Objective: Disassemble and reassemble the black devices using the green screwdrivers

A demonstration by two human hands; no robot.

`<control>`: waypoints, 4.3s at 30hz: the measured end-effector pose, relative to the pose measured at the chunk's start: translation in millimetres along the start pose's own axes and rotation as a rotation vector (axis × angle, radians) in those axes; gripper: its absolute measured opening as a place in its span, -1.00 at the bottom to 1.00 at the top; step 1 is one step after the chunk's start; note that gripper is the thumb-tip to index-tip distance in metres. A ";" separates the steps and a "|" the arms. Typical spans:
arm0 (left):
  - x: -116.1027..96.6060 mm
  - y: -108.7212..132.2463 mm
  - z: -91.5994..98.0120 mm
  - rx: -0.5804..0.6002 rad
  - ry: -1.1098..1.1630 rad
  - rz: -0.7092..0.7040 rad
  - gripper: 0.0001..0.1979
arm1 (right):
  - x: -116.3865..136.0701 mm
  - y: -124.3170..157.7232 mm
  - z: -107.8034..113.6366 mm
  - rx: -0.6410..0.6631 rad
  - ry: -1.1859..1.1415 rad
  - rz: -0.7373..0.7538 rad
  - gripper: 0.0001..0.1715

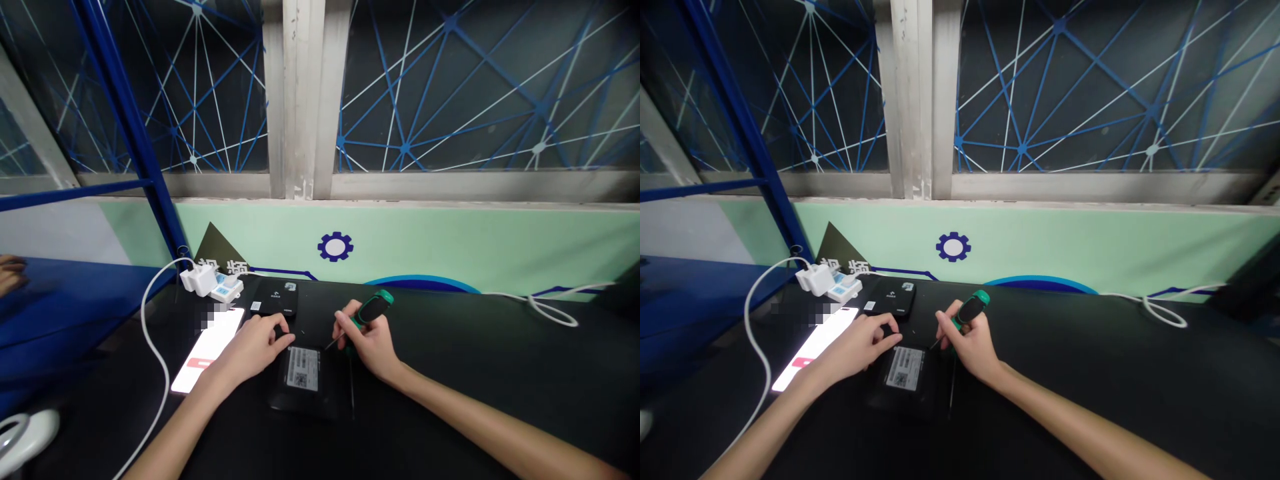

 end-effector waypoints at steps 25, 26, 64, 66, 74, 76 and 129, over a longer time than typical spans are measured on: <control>-1.3 0.7 0.3 0.001 0.011 0.001 -0.70 | 1.4 -2.2 -1.8 0.122 0.090 0.025 -0.50; -1.1 0.6 0.1 0.001 0.011 0.000 -0.71 | 1.9 -2.7 -1.6 0.125 0.104 0.038 -0.51; 0.1 0.2 -0.3 0.002 0.022 -0.011 -0.73 | -15.0 0.9 -5.8 0.200 0.000 -0.146 -0.60; 0.3 0.2 -0.2 0.007 0.023 -0.008 -0.72 | -13.6 0.9 -5.2 0.206 0.046 -0.099 -0.58; -0.7 1.9 0.5 0.008 0.025 -0.010 -0.70 | -6.6 3.5 -5.4 0.236 0.096 0.009 -0.56; -0.7 2.0 0.4 0.009 0.023 -0.010 -0.70 | -7.8 4.1 -5.8 0.229 0.087 -0.027 -0.55; -13.0 3.1 8.8 0.058 -0.028 -0.010 -0.68 | -9.2 5.5 -5.5 0.191 -0.045 -0.141 -0.55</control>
Point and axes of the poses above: each hand's wrist, its own y-axis away from the middle knuckle, its own z-axis out of the back of the hand, x = y × z, the point moved 3 cm from there along -y, towards the middle knuckle, and after that the axes turned 9 degrees about -x, right-handed, at the moved point
